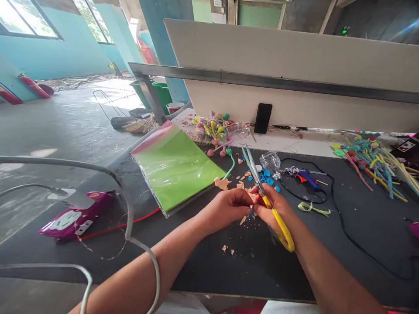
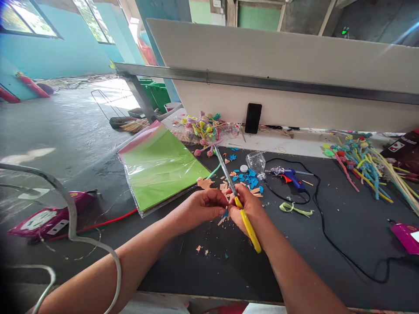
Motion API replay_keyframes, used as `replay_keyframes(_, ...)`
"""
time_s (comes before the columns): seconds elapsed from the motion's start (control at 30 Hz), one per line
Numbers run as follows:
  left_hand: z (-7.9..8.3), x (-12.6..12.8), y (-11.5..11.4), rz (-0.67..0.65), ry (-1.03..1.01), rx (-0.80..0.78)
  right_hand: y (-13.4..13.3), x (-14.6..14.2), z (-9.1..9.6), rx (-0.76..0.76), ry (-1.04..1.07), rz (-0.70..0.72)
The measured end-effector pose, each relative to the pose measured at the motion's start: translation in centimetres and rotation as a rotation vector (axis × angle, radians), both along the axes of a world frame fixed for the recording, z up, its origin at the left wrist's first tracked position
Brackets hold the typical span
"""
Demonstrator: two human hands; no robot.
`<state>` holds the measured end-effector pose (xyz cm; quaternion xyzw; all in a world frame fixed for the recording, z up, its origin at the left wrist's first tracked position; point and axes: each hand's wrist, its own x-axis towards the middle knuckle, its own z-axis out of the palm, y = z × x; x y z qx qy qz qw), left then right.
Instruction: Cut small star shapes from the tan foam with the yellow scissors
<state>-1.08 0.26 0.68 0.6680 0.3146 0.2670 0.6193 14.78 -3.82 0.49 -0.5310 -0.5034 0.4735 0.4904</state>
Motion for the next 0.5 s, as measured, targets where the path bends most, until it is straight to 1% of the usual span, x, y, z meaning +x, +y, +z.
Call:
replay_keyframes(0.07, -0.2, 0.0, 0.2, 0.046, 0.031, 0.025, -0.2, 0.1, 0.2, 0.002, -0.003, 0.006)
replay_keyframes(0.2, -0.4, 0.0, 0.5, 0.103, 0.012, 0.038, -0.2, 0.2, 0.0, -0.006, 0.010, 0.019)
replay_keyframes(0.37, -0.1, 0.0, 0.3, 0.112, 0.032, 0.033, 0.3, 0.4, -0.9, -0.034, -0.020, 0.048)
replay_keyframes(0.5, 0.0, 0.0, 0.2, 0.118, 0.090, 0.056, 0.4, 0.5, -1.4, -0.022, -0.076, 0.019)
